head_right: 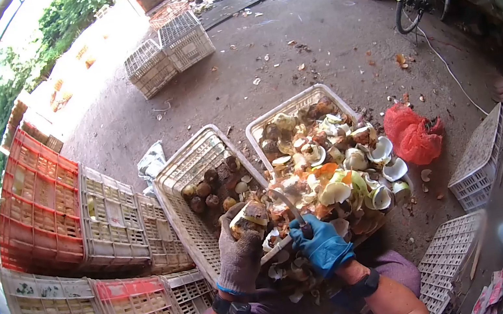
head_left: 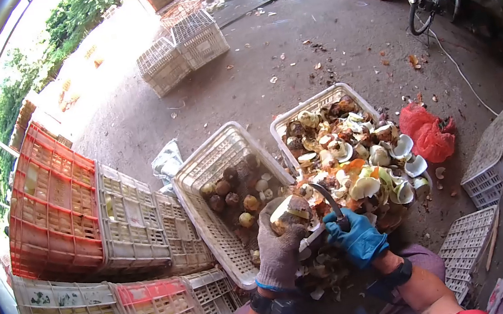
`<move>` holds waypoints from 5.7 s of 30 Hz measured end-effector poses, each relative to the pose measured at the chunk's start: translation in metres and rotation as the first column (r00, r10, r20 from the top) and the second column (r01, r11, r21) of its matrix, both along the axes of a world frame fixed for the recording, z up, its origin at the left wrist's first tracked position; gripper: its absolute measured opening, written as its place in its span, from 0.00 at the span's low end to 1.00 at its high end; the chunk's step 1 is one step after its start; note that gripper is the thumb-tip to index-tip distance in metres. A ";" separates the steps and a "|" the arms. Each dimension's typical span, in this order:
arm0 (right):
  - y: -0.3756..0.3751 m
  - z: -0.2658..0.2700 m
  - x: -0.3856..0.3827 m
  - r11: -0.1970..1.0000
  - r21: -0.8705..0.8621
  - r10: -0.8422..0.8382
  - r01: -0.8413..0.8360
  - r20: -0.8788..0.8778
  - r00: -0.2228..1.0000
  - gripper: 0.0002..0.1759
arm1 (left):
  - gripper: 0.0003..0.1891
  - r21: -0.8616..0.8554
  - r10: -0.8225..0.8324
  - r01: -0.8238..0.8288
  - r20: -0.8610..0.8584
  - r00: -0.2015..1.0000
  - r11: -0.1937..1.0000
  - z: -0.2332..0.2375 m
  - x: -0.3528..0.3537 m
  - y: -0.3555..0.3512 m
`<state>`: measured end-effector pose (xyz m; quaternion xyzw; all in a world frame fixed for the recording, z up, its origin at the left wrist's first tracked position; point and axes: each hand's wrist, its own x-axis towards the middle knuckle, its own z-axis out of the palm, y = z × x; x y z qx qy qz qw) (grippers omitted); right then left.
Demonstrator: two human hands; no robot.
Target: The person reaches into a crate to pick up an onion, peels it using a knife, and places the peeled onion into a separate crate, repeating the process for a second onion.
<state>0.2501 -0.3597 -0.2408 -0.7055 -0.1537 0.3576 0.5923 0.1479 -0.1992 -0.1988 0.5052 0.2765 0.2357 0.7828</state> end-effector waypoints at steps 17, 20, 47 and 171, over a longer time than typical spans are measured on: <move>-0.007 -0.003 -0.001 0.998 -0.029 0.060 -0.053 0.577 0.814 0.21 | 0.34 0.028 -0.023 0.026 -0.082 0.996 0.999 0.016 0.000 -0.002; -0.005 -0.005 -0.005 0.999 -0.041 0.041 -0.021 0.573 0.818 0.19 | 0.36 0.065 -0.015 0.021 -0.090 0.996 0.998 0.019 0.001 -0.004; -0.012 0.026 0.013 0.942 0.282 0.084 0.179 -0.719 0.690 0.21 | 0.43 0.110 -0.325 0.350 -0.191 0.926 0.930 0.011 0.002 -0.007; 0.009 0.062 -0.012 0.996 0.080 -0.021 -0.026 0.543 0.839 0.31 | 0.33 -0.650 -0.181 0.402 0.381 0.907 0.644 -0.017 0.002 -0.031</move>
